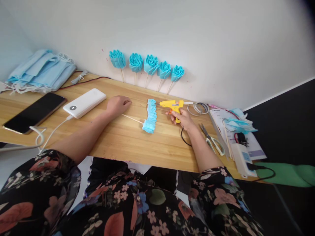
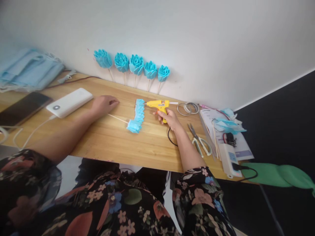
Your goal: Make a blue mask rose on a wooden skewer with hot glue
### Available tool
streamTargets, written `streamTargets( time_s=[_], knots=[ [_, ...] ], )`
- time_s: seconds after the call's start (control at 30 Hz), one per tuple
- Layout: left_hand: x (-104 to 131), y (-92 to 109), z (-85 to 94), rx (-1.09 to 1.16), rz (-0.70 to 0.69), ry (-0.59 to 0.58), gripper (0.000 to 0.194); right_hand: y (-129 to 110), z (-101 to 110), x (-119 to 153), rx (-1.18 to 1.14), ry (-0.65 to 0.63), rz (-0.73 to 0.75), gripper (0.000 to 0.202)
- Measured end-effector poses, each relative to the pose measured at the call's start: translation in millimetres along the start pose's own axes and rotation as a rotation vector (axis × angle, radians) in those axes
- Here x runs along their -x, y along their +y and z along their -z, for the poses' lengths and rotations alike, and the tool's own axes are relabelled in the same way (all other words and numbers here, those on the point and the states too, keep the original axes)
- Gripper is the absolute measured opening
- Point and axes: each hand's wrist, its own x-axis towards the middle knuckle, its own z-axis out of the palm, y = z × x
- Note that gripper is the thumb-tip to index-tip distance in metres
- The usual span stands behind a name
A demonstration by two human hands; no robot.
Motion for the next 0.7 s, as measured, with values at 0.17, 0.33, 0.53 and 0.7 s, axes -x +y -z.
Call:
streamTargets(
  time_s=[0.17,0.33,0.53,0.7],
  knots=[
    [0.2,-4.0,-1.8,0.012,-0.017,0.014,0.032,-4.0,-2.3,1.6,0.006,0.0,-0.004,0.056],
    [0.0,-5.9,-4.3,0.025,-0.021,0.042,0.033,-6.0,-3.2,1.5,0.015,0.0,-0.014,0.055],
    [-1.7,-5.3,-2.9,0.012,-0.031,0.022,0.032,-1.2,-1.3,1.1,0.005,0.0,0.006,0.056],
    [-0.5,-2.3,-1.8,0.004,-0.006,0.021,0.031,-2.5,-1.7,2.5,0.009,-0.003,-0.004,0.057]
  ],
)
